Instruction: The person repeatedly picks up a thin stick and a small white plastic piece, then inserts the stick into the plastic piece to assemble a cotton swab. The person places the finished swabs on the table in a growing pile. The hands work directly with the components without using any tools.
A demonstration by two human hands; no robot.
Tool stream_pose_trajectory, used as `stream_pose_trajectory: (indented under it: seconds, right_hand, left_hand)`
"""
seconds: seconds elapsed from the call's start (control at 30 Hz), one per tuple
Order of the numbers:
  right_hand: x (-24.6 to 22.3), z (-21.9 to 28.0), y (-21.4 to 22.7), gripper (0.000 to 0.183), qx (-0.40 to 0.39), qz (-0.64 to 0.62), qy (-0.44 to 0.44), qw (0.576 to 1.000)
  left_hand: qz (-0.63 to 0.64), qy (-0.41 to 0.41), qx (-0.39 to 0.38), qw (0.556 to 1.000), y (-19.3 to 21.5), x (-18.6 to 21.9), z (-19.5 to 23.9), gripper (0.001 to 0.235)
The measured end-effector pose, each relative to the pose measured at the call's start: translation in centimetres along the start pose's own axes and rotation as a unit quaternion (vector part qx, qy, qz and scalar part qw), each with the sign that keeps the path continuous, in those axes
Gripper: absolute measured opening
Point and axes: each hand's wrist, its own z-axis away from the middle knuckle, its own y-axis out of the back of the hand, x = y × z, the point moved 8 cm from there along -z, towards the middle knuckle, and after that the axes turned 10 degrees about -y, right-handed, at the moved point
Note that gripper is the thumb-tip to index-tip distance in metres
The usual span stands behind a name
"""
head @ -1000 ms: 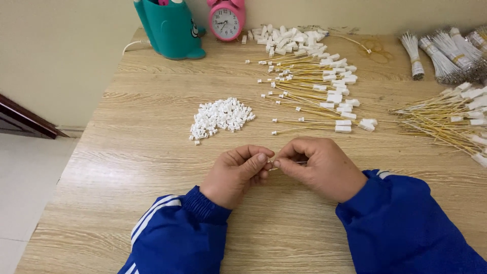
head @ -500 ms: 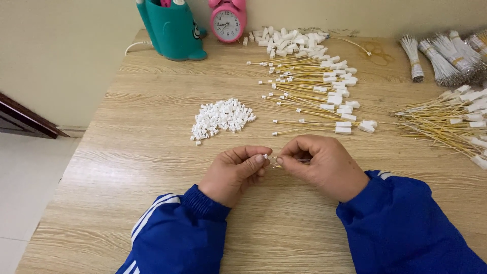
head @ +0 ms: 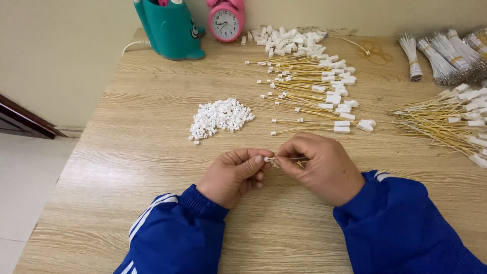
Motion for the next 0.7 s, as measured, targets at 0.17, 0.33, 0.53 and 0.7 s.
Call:
stream_pose_trajectory:
  seconds: [0.17,0.33,0.53,0.7]
  right_hand:
    - [-1.1,0.5,0.2,0.003,0.021,0.023,0.072,0.997]
    - [-1.8,0.9,0.1,0.007,0.05,0.066,0.135,0.987]
    - [-3.1,1.8,-0.1,0.011,0.079,0.113,0.214,0.967]
    - [-3.8,2.2,0.0,0.015,0.115,0.15,0.246,0.951]
  left_hand:
    - [-0.001,0.002,-0.01,1.0,-0.2,0.1,0.0,0.024]
    - [0.002,0.004,-0.014,1.0,-0.1,0.0,0.0,0.025]
    - [0.031,-0.007,-0.014,0.999,-0.6,0.4,0.0,0.025]
    - [0.067,-0.025,-0.005,0.997,-0.2,0.3,-0.2,0.028]
